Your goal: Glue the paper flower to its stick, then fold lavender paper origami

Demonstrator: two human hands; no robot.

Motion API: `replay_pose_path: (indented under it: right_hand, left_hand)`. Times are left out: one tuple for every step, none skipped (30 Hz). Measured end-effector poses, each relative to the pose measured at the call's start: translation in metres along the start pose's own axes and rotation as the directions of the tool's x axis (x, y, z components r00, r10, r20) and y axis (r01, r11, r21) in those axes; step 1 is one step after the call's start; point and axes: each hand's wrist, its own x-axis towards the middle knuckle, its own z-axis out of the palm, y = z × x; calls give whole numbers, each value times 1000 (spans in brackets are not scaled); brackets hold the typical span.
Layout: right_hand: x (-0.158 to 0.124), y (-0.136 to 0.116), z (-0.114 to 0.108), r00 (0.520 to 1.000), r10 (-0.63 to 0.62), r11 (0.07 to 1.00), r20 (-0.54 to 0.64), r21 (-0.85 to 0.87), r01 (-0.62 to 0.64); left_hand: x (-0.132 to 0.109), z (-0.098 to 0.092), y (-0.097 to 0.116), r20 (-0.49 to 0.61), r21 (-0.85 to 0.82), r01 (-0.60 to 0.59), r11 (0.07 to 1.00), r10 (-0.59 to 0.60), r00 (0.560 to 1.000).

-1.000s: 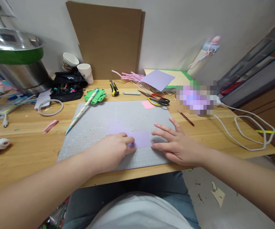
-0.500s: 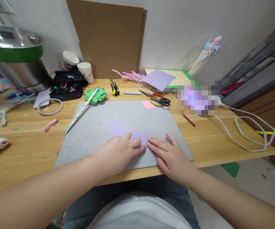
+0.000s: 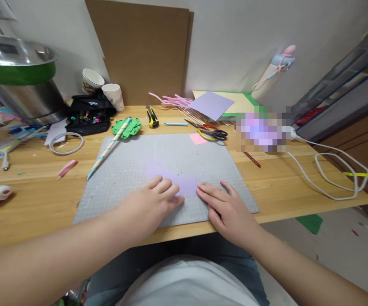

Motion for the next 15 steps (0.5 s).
replay_pose_path:
  right_hand:
    - [0,0,0,1000,-1,1000,0,-6,1]
    - [0,0,0,1000,-1,1000,1,-13,1]
    - [-1,0,0,1000,-1,1000,2,-20,1]
    - [-1,0,0,1000,-1,1000,3,-26,1]
    - [-1,0,0,1000,0,1000,3,-29,0]
    - [-1,0,0,1000,2,1000,3,-31,-2]
    - [-1,0,0,1000,4,999,4,-32,-4]
    - [-1,0,0,1000,6,999,7,-33,-6]
    - [-1,0,0,1000,7,999,11,-35,-7]
    - [-2,0,1,1000,8,999,15,-37,-7]
    - [-2,0,1,1000,8,999,19,-40,-7]
    - [-2,0,1,1000,8,999,22,-44,-7]
    - [-2,0,2,1000,8,999,24,-48,-6]
    - [-2,1,2,1000,7,999,24,-51,-6]
    - [-3,1,2,1000,6,998,24,-55,-4]
  left_hand:
    - [-4,-1,-1,10,-9,12,1000,-12,1000]
    - [-8,-1,-2,24,-19,25,1000,-24,999]
    - [-12,-1,-3,39,-29,39,999,-38,999]
    - [-17,-1,-4,49,-36,51,998,-49,998]
    - [-21,-1,-5,54,-40,61,997,-59,997]
    - [-26,0,-5,51,-42,69,997,-67,996]
    - [-30,1,-6,46,-44,77,996,-75,996]
    - [-34,3,-6,42,-47,85,995,-83,996]
    - [-37,5,-7,41,-51,97,994,-95,995]
    - [-41,6,-7,43,-56,111,992,-109,993]
    - [-45,7,-7,48,-59,126,990,-123,991]
    - [-48,8,-7,52,-61,140,988,-137,989]
    - [-51,8,-8,60,-62,153,986,-150,987]
    - [-54,8,-8,68,-64,164,984,-159,985]
    - [-58,7,-8,76,-66,174,983,-169,983]
